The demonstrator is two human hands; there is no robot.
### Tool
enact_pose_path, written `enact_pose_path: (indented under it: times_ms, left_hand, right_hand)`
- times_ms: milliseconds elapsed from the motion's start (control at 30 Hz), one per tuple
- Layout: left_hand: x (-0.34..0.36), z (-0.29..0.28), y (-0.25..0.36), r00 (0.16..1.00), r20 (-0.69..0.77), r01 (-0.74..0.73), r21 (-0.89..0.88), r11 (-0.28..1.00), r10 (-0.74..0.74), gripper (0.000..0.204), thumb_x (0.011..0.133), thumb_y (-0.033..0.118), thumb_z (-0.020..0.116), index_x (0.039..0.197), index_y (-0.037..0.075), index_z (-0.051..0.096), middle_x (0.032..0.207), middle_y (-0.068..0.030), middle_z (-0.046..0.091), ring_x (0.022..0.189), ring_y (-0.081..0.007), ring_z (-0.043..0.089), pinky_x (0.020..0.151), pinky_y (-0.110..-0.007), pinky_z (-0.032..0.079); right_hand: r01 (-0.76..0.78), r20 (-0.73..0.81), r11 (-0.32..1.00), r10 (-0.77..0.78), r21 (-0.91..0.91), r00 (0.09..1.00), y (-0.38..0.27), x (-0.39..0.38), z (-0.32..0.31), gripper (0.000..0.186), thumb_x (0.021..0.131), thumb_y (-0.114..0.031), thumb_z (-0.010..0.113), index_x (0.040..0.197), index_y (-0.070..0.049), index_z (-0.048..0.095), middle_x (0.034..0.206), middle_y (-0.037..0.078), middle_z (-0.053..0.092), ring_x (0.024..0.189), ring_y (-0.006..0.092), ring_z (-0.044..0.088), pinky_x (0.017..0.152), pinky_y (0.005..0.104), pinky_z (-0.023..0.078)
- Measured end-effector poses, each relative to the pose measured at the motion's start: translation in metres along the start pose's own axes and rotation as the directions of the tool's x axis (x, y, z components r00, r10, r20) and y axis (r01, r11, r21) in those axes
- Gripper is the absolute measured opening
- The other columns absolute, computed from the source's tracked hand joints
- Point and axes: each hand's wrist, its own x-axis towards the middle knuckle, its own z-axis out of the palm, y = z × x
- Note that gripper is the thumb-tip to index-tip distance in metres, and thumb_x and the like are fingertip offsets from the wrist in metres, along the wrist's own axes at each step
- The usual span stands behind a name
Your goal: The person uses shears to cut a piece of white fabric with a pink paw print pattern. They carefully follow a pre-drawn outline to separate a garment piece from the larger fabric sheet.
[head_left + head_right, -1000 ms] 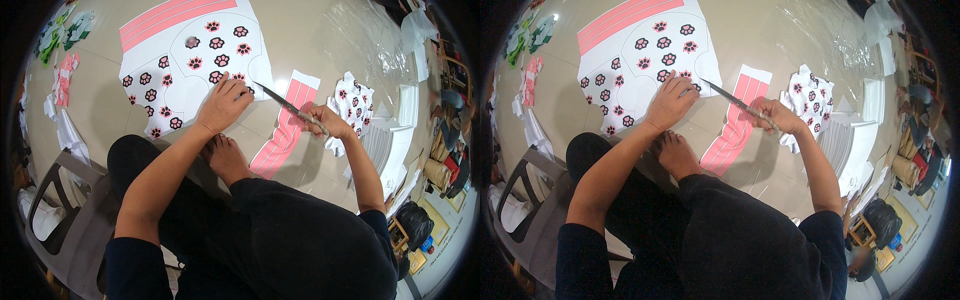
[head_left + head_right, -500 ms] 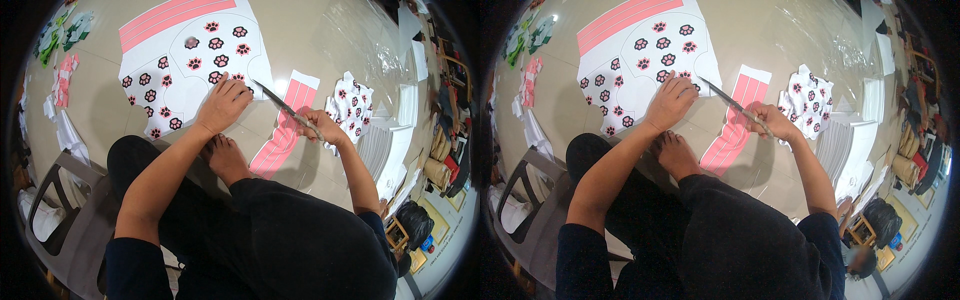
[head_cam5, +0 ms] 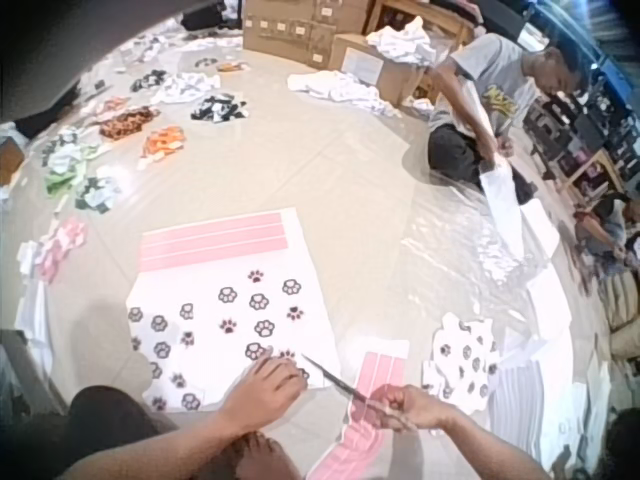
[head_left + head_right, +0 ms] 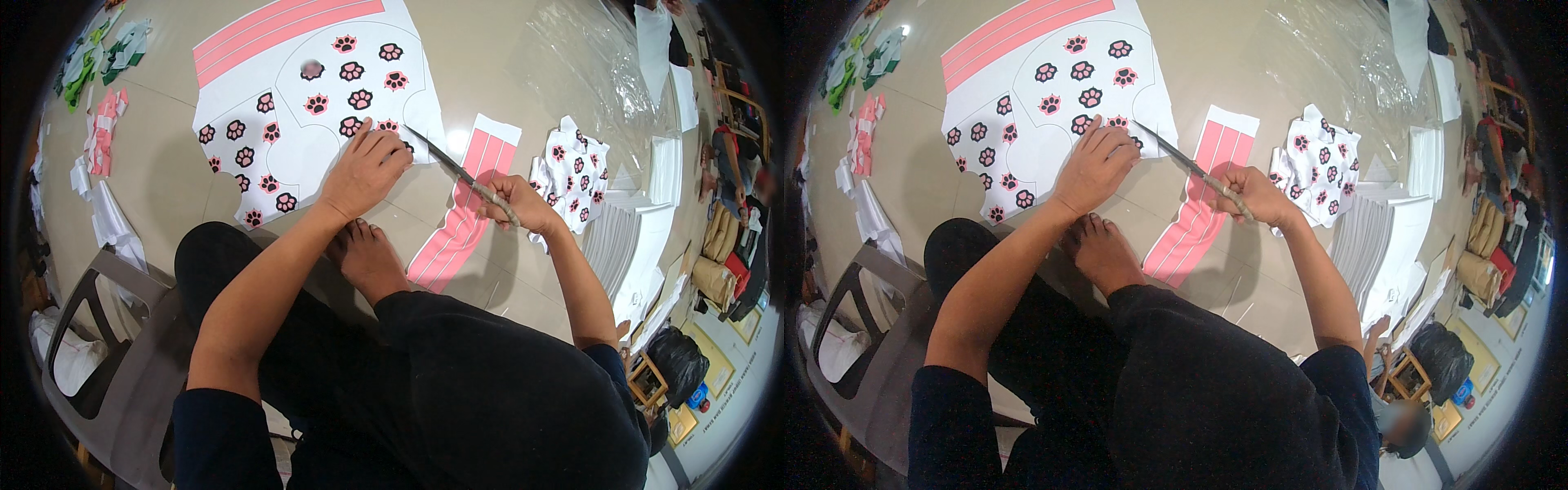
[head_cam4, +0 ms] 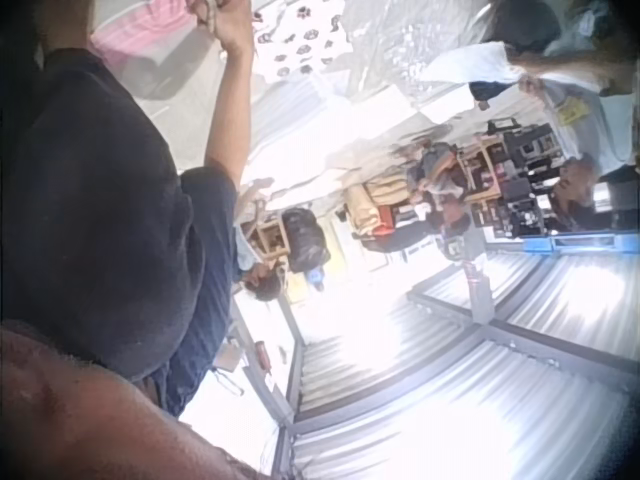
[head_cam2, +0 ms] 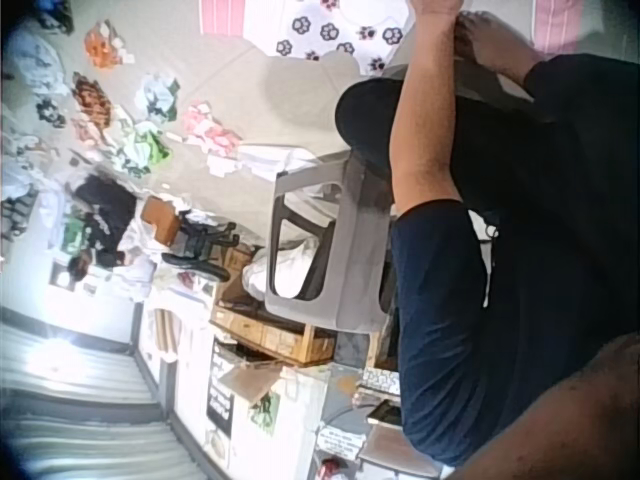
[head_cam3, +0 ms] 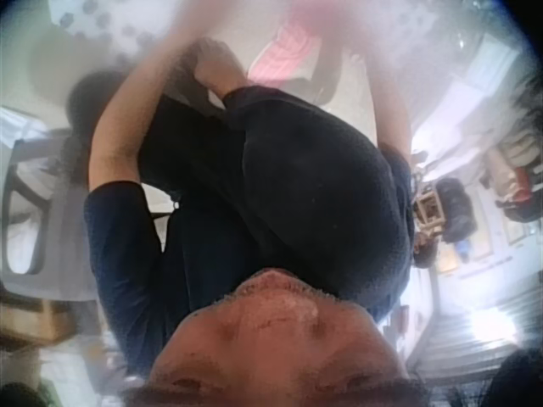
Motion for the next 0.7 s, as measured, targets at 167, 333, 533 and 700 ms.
enact_pose_path:
  times_ms: [167,333,533,700]
  left_hand:
    - [-0.001,-0.001,0.000,1.000,-0.008,-0.002,0.004,1.000,0.002,0.018,0.097,0.014,0.076,0.113,0.011,0.069,0.117,-0.0053,0.063,0.125,-0.0274,0.064,0.129,-0.060,0.040]
    - [0.000,-0.001,0.000,1.000,0.002,-0.001,0.009,1.000,0.001,0.018,0.097,0.015,0.076,0.113,0.011,0.070,0.118,-0.0058,0.063,0.125,-0.0276,0.064,0.129,-0.059,0.040]
    - [-0.001,0.000,0.000,1.000,0.001,0.006,0.013,1.000,-0.006,0.017,0.098,0.015,0.075,0.114,0.011,0.070,0.119,-0.0058,0.064,0.127,-0.0275,0.064,0.130,-0.059,0.040]
    - [-0.001,0.000,0.000,1.000,-0.003,0.011,0.012,1.000,-0.011,0.017,0.098,0.015,0.075,0.114,0.011,0.070,0.119,-0.0058,0.063,0.126,-0.0278,0.064,0.130,-0.059,0.040]
  right_hand:
    - [0.001,-0.001,1.000,-0.001,0.009,1.000,0.001,-0.001,0.005,0.030,0.094,-0.019,0.091,0.093,-0.005,0.065,0.076,0.003,0.072,0.057,0.0066,0.061,0.051,0.0248,0.048]
    - [0.009,-0.016,0.998,-0.008,0.063,1.000,0.007,-0.003,0.016,0.026,0.095,-0.015,0.089,0.091,-0.007,0.065,0.075,0.002,0.072,0.056,0.0054,0.060,0.051,0.0235,0.048]
    - [0.029,-0.041,0.991,-0.024,0.129,0.999,0.019,-0.004,0.027,0.027,0.096,-0.016,0.089,0.091,-0.007,0.064,0.074,0.002,0.071,0.057,0.0055,0.061,0.052,0.0240,0.049]
    - [0.032,-0.053,0.994,-0.027,0.104,0.998,0.015,-0.007,0.035,0.029,0.097,-0.018,0.089,0.091,-0.007,0.063,0.069,-0.001,0.065,0.057,0.0054,0.061,0.052,0.0240,0.048]
